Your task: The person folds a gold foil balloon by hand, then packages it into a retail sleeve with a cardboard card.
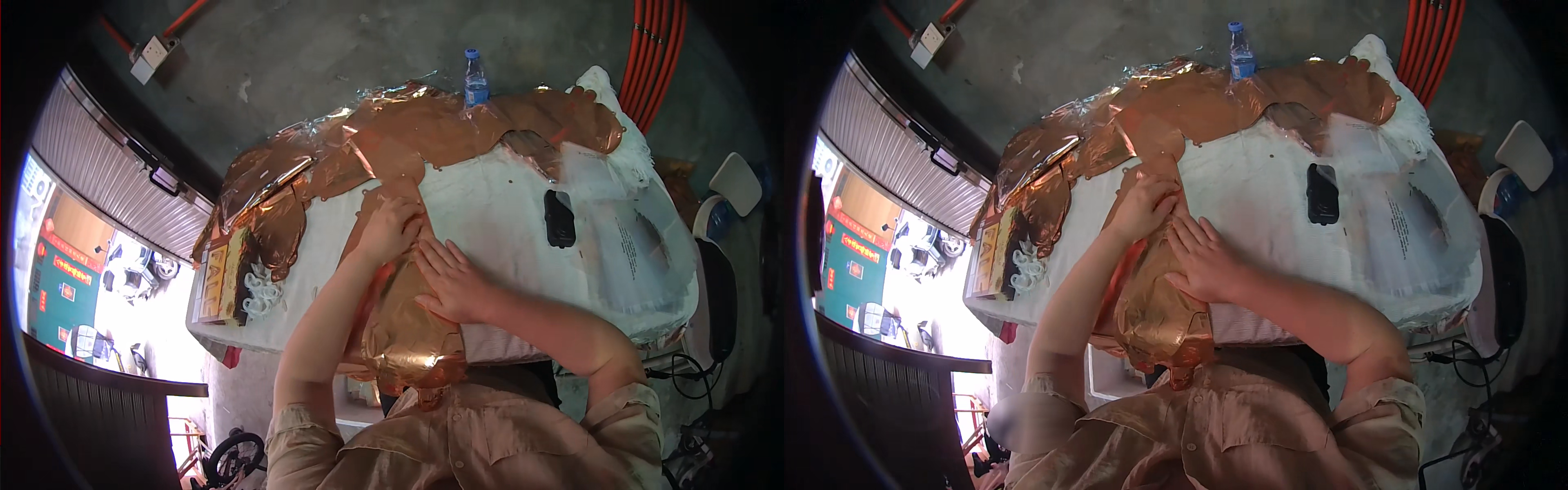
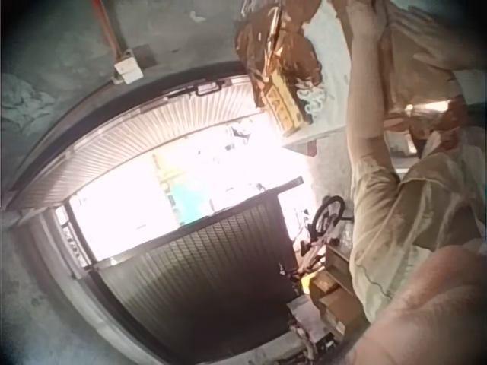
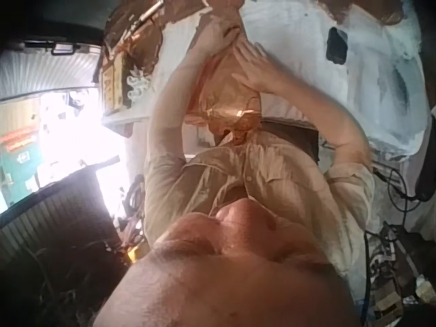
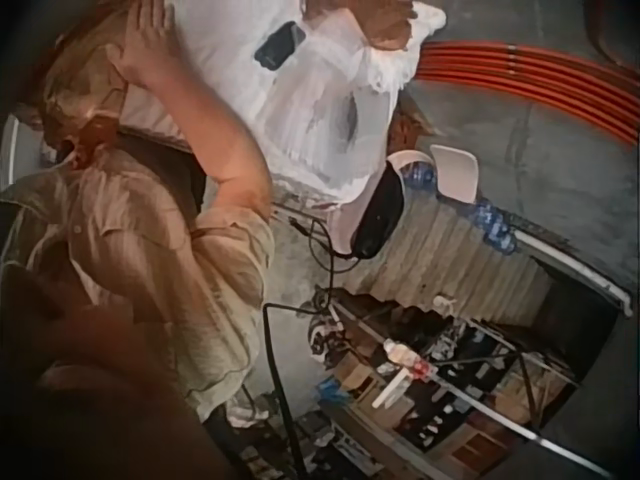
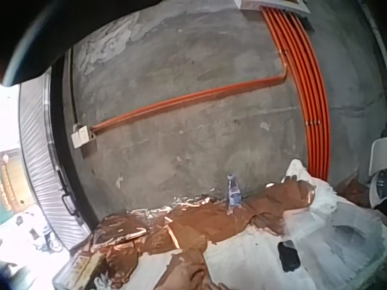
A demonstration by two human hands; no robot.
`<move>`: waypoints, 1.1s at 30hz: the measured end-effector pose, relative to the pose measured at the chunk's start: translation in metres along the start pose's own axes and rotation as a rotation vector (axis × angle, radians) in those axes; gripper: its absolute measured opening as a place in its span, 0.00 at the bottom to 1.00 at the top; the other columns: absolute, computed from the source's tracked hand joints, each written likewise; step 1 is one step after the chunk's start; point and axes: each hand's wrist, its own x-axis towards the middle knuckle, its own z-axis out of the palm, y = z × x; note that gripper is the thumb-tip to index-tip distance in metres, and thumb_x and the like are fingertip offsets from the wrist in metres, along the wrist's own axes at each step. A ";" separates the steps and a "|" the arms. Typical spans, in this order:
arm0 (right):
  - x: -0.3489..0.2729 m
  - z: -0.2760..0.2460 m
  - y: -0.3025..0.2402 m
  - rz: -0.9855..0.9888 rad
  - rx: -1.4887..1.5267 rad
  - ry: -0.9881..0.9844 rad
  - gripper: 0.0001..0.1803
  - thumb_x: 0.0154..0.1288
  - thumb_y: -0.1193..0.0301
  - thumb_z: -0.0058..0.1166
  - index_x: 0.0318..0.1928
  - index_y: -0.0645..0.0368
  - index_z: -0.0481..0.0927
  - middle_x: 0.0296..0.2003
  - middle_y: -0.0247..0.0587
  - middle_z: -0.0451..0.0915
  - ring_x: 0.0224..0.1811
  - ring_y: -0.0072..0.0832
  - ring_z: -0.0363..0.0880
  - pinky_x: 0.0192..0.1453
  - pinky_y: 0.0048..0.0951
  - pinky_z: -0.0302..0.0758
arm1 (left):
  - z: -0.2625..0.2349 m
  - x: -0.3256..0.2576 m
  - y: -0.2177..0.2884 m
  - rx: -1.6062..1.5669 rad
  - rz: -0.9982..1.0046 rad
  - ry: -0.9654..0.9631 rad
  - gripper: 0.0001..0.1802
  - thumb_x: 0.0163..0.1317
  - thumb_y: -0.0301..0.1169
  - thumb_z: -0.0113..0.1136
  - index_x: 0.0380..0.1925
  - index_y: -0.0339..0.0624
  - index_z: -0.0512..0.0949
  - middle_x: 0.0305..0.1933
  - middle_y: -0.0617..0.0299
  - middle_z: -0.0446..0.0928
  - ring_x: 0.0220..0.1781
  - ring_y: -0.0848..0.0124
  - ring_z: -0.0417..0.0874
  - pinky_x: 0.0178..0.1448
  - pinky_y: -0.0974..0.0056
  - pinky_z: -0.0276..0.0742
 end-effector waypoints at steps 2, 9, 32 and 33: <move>0.000 0.001 0.001 -0.017 0.018 0.043 0.41 0.67 0.49 0.44 0.66 0.71 0.59 0.70 0.59 0.54 0.75 0.46 0.47 0.76 0.46 0.40 | 0.003 0.005 0.000 0.070 -0.071 -0.052 0.12 0.57 0.28 0.60 0.41 0.41 0.80 0.48 0.52 0.77 0.52 0.53 0.76 0.58 0.57 0.71; -0.003 0.001 0.001 -0.021 0.013 0.042 0.40 0.66 0.49 0.45 0.66 0.71 0.60 0.70 0.59 0.53 0.75 0.45 0.46 0.76 0.46 0.40 | 0.012 0.027 -0.006 0.340 -0.247 -0.010 0.17 0.58 0.35 0.58 0.47 0.44 0.78 0.51 0.54 0.75 0.51 0.53 0.78 0.51 0.54 0.77; 0.001 0.000 0.004 -0.027 0.052 -0.021 0.41 0.65 0.51 0.49 0.68 0.68 0.56 0.71 0.58 0.51 0.76 0.44 0.44 0.76 0.47 0.41 | -0.091 -0.114 0.089 0.185 -0.396 -0.033 0.11 0.58 0.32 0.60 0.40 0.39 0.79 0.41 0.53 0.77 0.47 0.54 0.77 0.53 0.56 0.73; 0.001 0.000 0.006 -0.031 0.047 -0.020 0.41 0.65 0.51 0.49 0.68 0.68 0.56 0.71 0.58 0.51 0.76 0.44 0.44 0.76 0.47 0.41 | -0.088 -0.107 0.093 0.262 -0.420 -0.063 0.11 0.58 0.31 0.59 0.40 0.39 0.79 0.43 0.54 0.78 0.49 0.54 0.77 0.54 0.56 0.73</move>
